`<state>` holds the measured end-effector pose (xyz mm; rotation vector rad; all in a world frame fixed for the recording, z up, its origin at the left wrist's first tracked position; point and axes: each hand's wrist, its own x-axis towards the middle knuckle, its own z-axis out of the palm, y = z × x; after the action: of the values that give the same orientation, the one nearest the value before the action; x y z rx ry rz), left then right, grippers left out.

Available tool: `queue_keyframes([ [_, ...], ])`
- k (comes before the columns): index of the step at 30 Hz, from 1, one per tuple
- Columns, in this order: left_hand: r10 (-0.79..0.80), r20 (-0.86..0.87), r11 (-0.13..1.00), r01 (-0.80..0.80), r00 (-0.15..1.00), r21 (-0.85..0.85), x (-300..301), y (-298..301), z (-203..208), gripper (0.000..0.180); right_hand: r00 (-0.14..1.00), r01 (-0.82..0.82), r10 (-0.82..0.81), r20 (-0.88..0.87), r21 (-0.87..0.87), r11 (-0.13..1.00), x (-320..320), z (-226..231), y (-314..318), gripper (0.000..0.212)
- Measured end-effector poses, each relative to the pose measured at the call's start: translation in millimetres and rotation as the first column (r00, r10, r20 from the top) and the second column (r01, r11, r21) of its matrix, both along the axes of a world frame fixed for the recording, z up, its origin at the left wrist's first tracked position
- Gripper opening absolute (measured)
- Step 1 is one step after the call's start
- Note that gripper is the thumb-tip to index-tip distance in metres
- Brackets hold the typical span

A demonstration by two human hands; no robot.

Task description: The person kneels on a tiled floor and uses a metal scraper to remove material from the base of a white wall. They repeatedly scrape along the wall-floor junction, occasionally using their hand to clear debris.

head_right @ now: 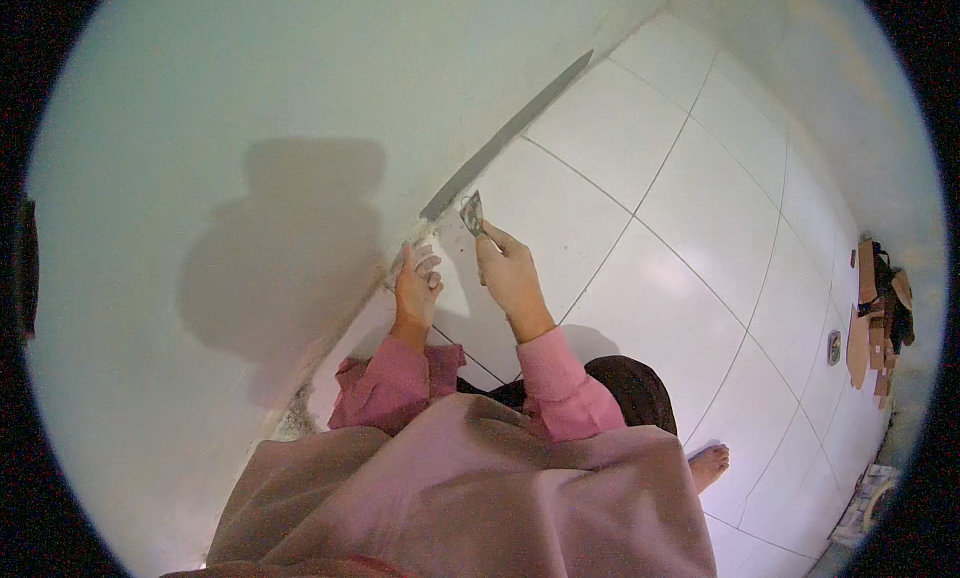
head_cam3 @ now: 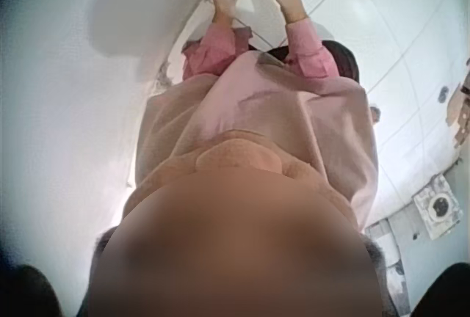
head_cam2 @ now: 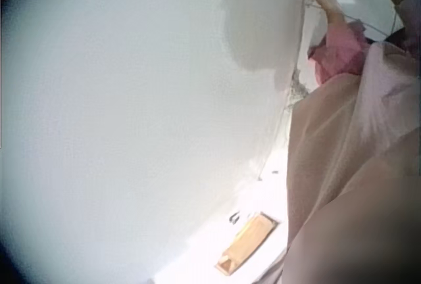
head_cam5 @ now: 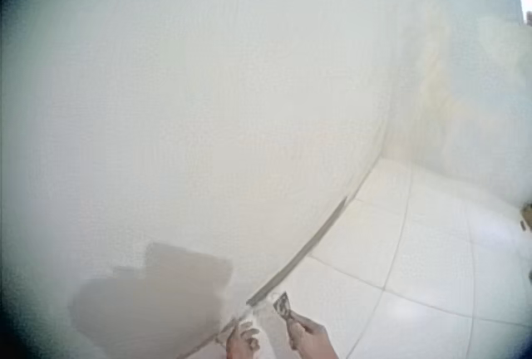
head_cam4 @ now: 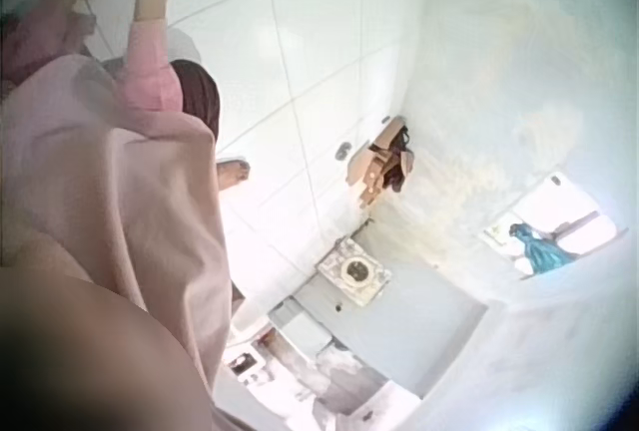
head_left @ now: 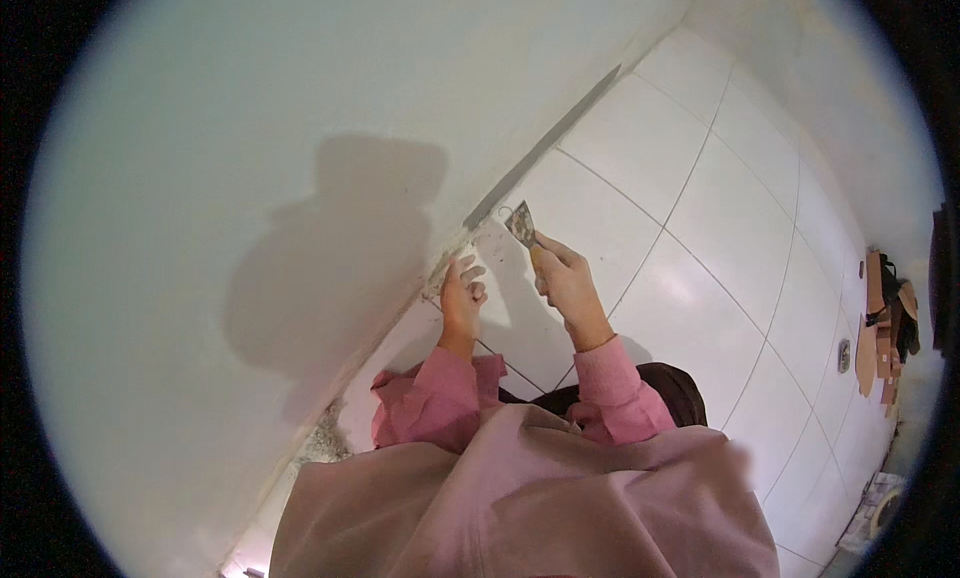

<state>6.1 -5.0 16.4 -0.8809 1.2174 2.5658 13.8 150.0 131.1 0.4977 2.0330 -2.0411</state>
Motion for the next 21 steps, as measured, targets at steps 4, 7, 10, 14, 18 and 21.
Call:
queue_keyframes([
  [4,-0.093,-0.135,0.970,0.059,0.986,-0.238,23,-4,2,0.044,0.999,0.040,-0.038,0.026,-0.054,0.998,36,24,20,0.041],
  [7,-0.113,-0.186,0.936,0.042,0.976,-0.349,42,-6,4,0.039,0.990,0.098,-0.084,0.116,-0.119,0.988,57,28,39,0.016],
  [10,-0.169,-0.228,0.885,0.045,0.959,-0.463,59,-10,11,0.036,0.974,0.204,-0.174,0.146,-0.225,0.953,75,30,55,0.019],
  [14,-0.217,-0.226,0.818,0.051,0.950,-0.572,80,-14,23,0.032,0.957,0.288,-0.285,0.054,-0.289,0.913,90,45,60,0.019],
  [18,-0.315,-0.303,0.739,0.032,0.899,-0.673,89,-16,47,0.031,0.937,0.302,-0.348,-0.040,-0.414,0.859,86,81,50,0.018],
  [21,-0.525,-0.010,0.255,0.147,0.851,-0.956,73,-30,85,0.029,0.935,0.244,-0.344,-0.090,-0.541,0.805,71,107,35,0.014],
])
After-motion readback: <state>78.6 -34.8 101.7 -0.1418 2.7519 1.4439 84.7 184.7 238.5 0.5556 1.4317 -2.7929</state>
